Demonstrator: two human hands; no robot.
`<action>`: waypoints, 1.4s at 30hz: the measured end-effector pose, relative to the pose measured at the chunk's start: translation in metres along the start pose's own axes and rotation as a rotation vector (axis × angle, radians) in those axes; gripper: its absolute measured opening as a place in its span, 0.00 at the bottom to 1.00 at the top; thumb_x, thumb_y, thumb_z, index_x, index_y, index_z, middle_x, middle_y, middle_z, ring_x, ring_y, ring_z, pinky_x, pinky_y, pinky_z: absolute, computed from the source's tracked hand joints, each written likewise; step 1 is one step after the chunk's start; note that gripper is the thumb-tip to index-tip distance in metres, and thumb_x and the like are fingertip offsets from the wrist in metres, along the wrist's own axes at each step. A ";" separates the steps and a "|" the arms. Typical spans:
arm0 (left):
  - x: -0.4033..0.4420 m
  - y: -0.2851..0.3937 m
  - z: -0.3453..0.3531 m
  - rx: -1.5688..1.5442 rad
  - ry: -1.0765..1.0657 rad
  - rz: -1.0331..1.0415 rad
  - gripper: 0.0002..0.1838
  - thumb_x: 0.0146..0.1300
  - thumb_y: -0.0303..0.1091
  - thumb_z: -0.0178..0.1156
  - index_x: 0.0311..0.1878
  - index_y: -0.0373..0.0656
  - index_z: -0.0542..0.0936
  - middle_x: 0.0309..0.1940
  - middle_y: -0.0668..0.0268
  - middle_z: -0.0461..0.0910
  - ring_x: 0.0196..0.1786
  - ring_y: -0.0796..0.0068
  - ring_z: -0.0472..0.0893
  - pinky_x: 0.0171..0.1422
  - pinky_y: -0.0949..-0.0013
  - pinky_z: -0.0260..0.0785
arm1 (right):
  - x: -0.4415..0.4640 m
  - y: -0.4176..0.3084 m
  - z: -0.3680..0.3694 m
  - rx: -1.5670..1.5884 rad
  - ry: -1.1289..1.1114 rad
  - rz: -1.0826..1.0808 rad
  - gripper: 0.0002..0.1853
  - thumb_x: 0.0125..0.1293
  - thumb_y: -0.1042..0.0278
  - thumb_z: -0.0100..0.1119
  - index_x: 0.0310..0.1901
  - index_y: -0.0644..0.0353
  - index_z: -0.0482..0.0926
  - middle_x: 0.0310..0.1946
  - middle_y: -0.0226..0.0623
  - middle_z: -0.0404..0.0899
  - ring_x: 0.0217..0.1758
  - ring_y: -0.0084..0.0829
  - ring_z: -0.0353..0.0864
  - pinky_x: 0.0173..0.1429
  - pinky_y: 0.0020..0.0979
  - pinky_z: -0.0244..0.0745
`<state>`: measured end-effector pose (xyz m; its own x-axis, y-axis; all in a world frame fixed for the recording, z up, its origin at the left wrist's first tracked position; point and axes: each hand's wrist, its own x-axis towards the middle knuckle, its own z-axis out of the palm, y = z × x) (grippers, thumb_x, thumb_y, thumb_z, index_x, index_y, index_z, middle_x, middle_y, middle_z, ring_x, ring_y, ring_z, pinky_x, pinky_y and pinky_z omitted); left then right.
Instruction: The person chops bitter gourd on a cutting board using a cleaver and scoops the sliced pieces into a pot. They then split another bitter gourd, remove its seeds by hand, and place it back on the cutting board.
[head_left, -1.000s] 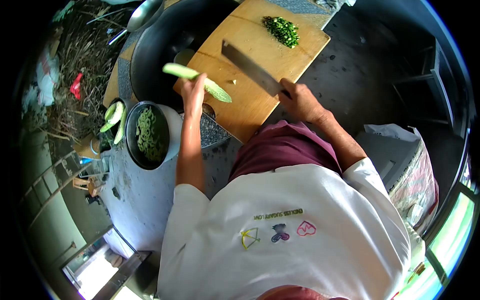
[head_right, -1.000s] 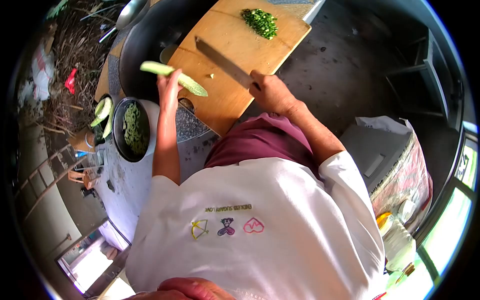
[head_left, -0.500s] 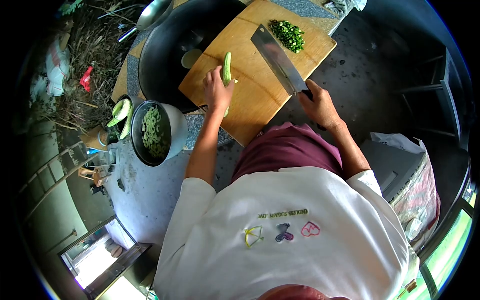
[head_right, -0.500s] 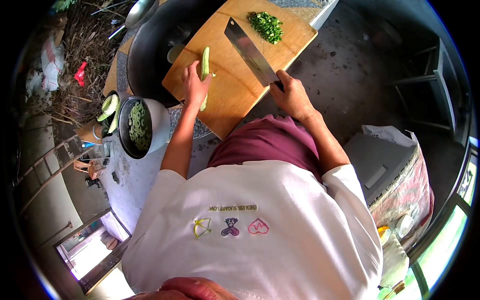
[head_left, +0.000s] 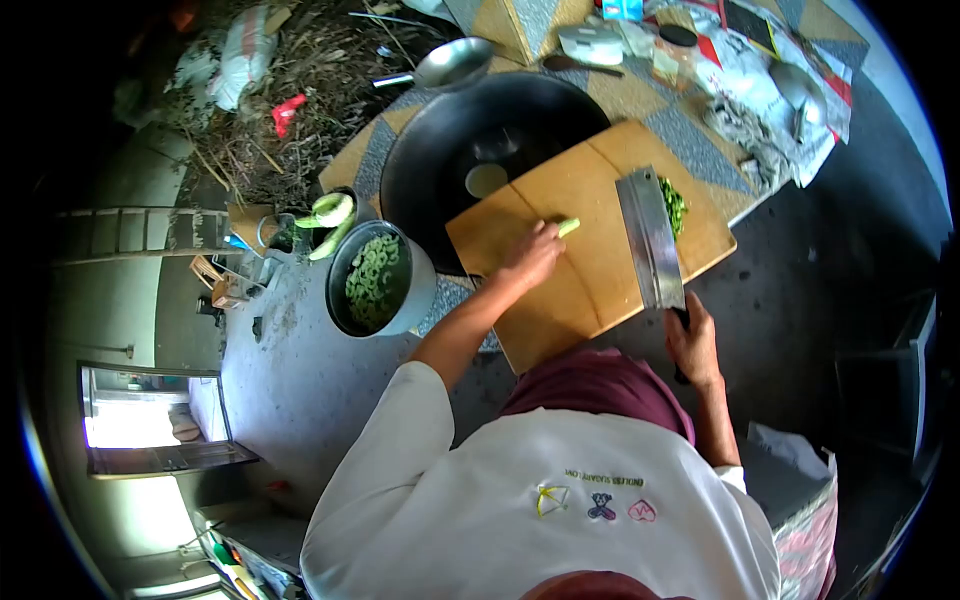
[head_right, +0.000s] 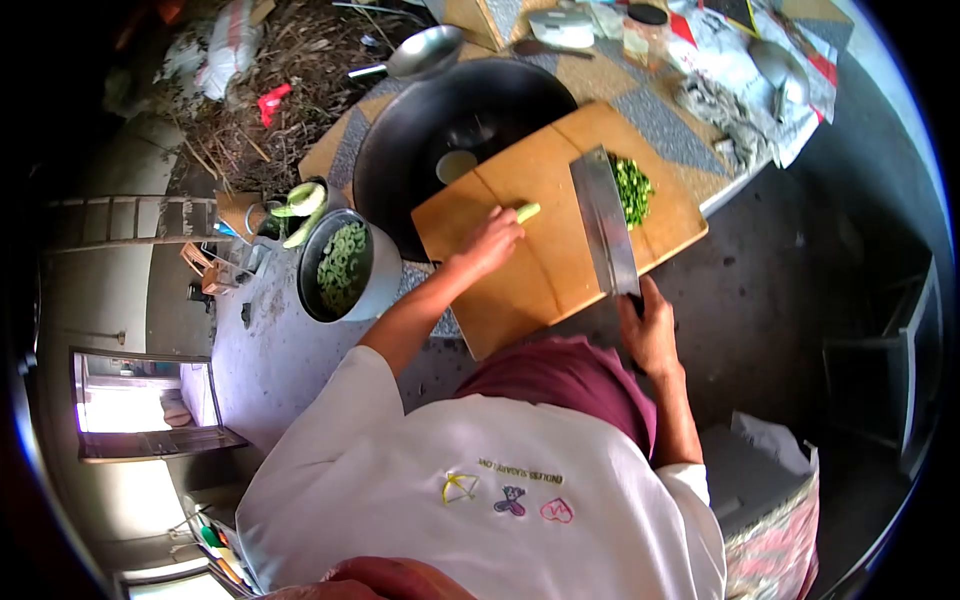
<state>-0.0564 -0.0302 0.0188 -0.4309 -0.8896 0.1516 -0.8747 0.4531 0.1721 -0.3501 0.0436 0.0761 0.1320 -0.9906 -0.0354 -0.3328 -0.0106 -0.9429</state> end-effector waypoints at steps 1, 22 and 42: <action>-0.001 0.001 -0.002 -0.023 0.019 0.007 0.04 0.51 0.26 0.54 0.25 0.40 0.78 0.37 0.61 0.70 0.45 0.58 0.70 0.44 0.62 0.69 | 0.002 0.007 -0.001 -0.017 0.010 -0.026 0.05 0.59 0.72 0.51 0.31 0.64 0.67 0.12 0.32 0.64 0.14 0.19 0.63 0.18 0.29 0.58; 0.010 -0.008 -0.048 -0.298 -0.334 -0.069 0.05 0.42 0.25 0.58 0.26 0.43 0.73 0.26 0.60 0.69 0.33 0.61 0.71 0.34 0.63 0.64 | 0.007 -0.002 -0.031 0.243 0.041 0.066 0.03 0.62 0.74 0.47 0.31 0.63 0.67 0.11 0.26 0.64 0.10 0.16 0.63 0.14 0.23 0.55; -0.020 0.011 -0.048 -0.045 -0.472 -0.538 0.20 0.49 0.34 0.61 0.47 0.42 0.71 0.39 0.59 0.77 0.46 0.57 0.76 0.47 0.59 0.68 | -0.005 -0.008 -0.040 0.211 0.091 0.187 0.06 0.63 0.72 0.48 0.30 0.61 0.65 0.14 0.27 0.64 0.10 0.17 0.62 0.15 0.22 0.56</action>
<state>-0.0472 -0.0044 0.0642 -0.0008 -0.9160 -0.4012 -0.9873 -0.0630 0.1459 -0.3854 0.0437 0.0965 -0.0009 -0.9810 -0.1942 -0.1403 0.1924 -0.9712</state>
